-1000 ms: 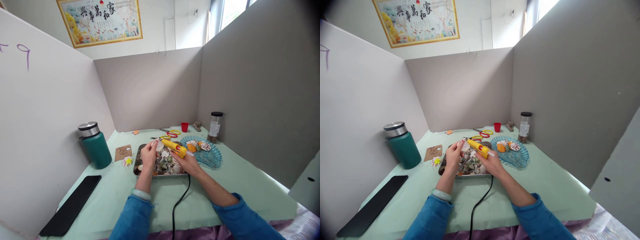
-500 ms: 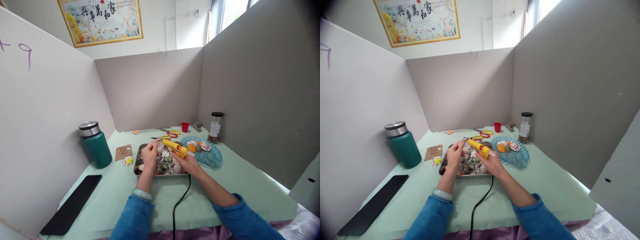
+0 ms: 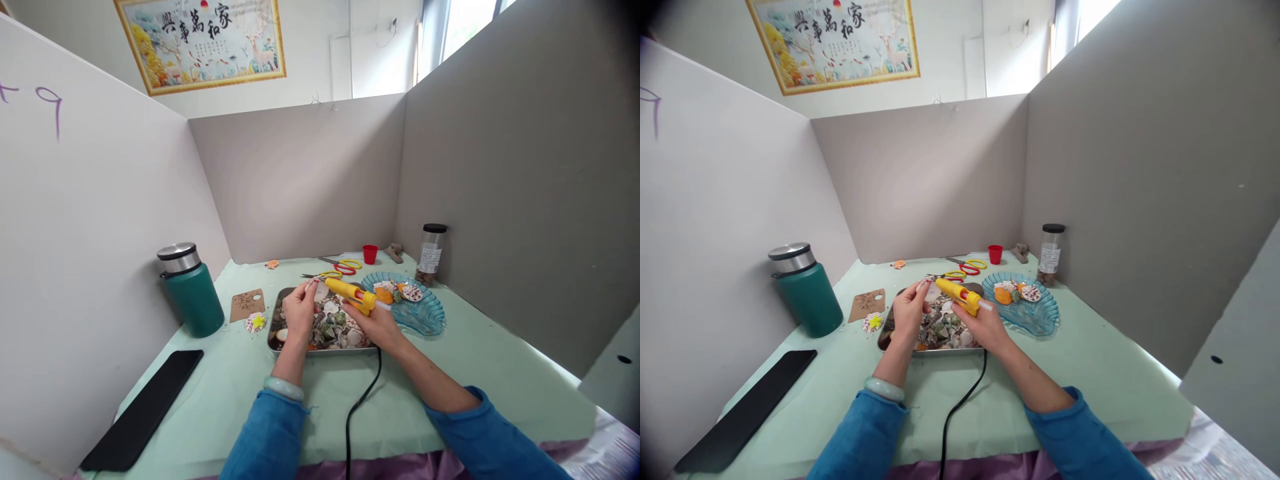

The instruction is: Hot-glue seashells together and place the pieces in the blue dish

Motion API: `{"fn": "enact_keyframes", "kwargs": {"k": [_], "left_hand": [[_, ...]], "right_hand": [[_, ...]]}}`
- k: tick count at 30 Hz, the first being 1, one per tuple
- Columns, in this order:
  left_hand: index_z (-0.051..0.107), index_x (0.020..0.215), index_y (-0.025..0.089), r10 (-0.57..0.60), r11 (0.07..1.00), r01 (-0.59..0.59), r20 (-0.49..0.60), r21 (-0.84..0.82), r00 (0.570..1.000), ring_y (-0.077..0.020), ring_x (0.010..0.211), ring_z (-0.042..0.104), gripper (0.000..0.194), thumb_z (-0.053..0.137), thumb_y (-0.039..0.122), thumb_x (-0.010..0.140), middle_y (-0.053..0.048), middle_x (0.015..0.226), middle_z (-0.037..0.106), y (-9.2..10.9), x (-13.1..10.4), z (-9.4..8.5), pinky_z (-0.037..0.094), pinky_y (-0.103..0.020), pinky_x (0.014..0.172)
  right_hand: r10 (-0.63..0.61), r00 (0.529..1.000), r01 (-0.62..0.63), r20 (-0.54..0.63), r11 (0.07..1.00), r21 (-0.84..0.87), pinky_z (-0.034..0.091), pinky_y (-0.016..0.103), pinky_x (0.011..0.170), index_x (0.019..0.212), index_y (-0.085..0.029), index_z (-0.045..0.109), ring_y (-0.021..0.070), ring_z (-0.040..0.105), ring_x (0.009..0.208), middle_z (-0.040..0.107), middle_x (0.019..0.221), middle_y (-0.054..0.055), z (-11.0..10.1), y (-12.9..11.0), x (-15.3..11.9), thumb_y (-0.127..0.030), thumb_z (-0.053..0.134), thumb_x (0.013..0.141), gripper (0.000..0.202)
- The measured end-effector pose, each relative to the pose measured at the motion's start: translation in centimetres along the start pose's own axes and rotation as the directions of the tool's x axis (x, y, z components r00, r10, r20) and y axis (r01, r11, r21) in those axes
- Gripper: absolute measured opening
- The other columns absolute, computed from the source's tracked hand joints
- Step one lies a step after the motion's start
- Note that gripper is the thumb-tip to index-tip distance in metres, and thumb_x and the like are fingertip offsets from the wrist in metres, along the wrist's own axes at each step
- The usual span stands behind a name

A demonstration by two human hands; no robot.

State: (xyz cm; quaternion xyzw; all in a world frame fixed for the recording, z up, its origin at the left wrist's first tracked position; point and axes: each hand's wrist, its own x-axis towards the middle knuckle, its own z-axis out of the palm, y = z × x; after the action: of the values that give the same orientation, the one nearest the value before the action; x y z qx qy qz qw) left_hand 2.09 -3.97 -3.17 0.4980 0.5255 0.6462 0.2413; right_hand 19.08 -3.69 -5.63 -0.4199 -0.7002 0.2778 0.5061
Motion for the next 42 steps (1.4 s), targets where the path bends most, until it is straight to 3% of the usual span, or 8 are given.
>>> {"fn": "enact_keyframes", "kwargs": {"k": [7, 19, 33, 42], "left_hand": [[0.074, 0.097, 0.015, 0.009, 0.999, -0.008, -0.031, 0.041, 0.999, -0.01, 0.041, 0.043, 0.041, 0.058, 0.048, 0.078, 0.005, 0.04, 0.046, 0.15, -0.01, -0.02, 0.035, -0.021, 0.048], [0.073, 0.094, 0.014, -0.01, 1.0, 0.009, -0.06, -0.009, 0.998, -0.0103, 0.041, 0.043, 0.049, 0.058, 0.057, 0.075, 0.006, 0.042, 0.045, -0.6, 0.37, -0.14, 0.035, -0.021, 0.048], [0.074, 0.1, 0.017, 0.067, 0.992, -0.061, -0.054, 0.107, 0.996, -0.012, 0.044, 0.046, 0.04, 0.057, 0.046, 0.08, 0.004, 0.043, 0.049, 0.14, -0.01, -0.17, 0.039, -0.023, 0.054], [0.074, 0.099, 0.017, 0.059, 0.992, -0.053, -0.046, 0.117, 0.997, -0.0118, 0.042, 0.046, 0.039, 0.055, 0.045, 0.081, 0.005, 0.04, 0.048, -0.02, 0.05, -0.1, 0.038, -0.022, 0.052]], "right_hand": [[-0.017, 1.0, 0.017, 0.005, 1.0, 0.013, 0.054, 0.034, 0.075, 0.096, -0.015, 0.072, 0.0256, 0.068, 0.085, 0.073, 0.09, 0.007, -0.08, 0.04, 0.06, -0.049, 0.059, 0.081, 0.039], [0.009, 1.0, -0.009, -0.013, 1.0, -0.002, 0.054, 0.033, 0.069, 0.093, -0.013, 0.072, 0.0261, 0.067, 0.08, 0.073, 0.083, 0.008, -0.04, -0.02, 0.02, -0.05, 0.06, 0.079, 0.041], [0.003, 1.0, -0.002, -0.021, 1.0, 0.03, 0.054, 0.035, 0.07, 0.094, -0.014, 0.072, 0.0263, 0.067, 0.08, 0.074, 0.086, 0.008, 0.07, -0.05, 0.01, -0.05, 0.061, 0.078, 0.041], [0.015, 1.0, -0.015, -0.008, 0.999, 0.03, 0.055, 0.036, 0.073, 0.094, -0.015, 0.073, 0.0274, 0.068, 0.083, 0.075, 0.089, 0.008, 0.04, -0.19, -0.02, -0.051, 0.062, 0.077, 0.041]]}}
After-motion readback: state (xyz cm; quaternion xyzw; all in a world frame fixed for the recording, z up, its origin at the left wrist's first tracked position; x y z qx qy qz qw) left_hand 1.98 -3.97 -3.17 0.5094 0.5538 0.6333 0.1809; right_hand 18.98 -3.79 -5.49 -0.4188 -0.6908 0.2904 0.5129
